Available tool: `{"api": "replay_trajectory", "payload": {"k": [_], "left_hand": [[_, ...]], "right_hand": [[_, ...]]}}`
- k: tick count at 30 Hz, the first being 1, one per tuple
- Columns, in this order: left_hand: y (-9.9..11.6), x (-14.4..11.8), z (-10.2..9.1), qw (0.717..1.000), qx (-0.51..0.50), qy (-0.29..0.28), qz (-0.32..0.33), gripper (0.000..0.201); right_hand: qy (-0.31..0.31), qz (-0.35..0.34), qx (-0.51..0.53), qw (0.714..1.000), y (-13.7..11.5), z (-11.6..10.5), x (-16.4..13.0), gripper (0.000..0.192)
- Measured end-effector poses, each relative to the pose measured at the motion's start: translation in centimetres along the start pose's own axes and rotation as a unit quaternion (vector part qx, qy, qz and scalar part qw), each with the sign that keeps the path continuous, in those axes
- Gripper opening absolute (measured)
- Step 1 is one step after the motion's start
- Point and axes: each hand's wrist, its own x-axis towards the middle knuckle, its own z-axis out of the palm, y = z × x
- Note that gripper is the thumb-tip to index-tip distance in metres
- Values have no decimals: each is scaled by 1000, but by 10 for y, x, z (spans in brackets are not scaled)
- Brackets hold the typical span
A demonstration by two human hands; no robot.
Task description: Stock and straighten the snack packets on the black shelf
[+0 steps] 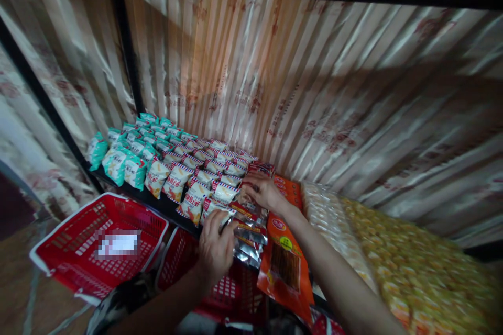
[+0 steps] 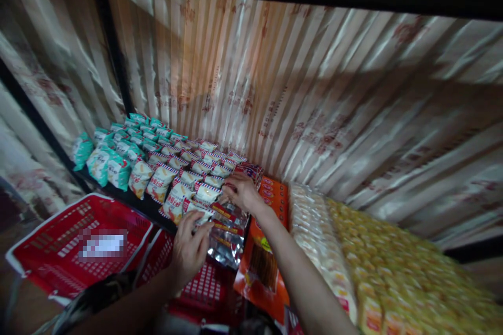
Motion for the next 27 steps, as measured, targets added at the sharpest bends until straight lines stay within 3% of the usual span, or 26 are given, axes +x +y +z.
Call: {"api": "replay_trajectory", "payload": {"k": [4, 8, 14, 17, 24, 27], "left_hand": [[-19, -26, -5, 995, 29, 43, -90, 25], [-31, -47, 5, 982, 35, 59, -178, 30], [-60, -23, 13, 949, 55, 67, -302, 34], [-75, -5, 4, 933, 78, 34, -348, 40], [-84, 20, -17, 900, 120, -156, -389, 61], [-85, 28, -20, 889, 130, -176, -402, 57]], "right_hand": [[-40, -59, 19, 997, -36, 3, -7, 35], [-64, -83, -29, 994, -66, 12, -15, 33], [-86, -14, -171, 981, -107, 24, -18, 28], [-81, 29, -198, 976, -112, 33, -14, 23], [-28, 72, -221, 972, -105, 56, -9, 20], [-25, 91, -218, 972, -104, 60, -12, 21]]}}
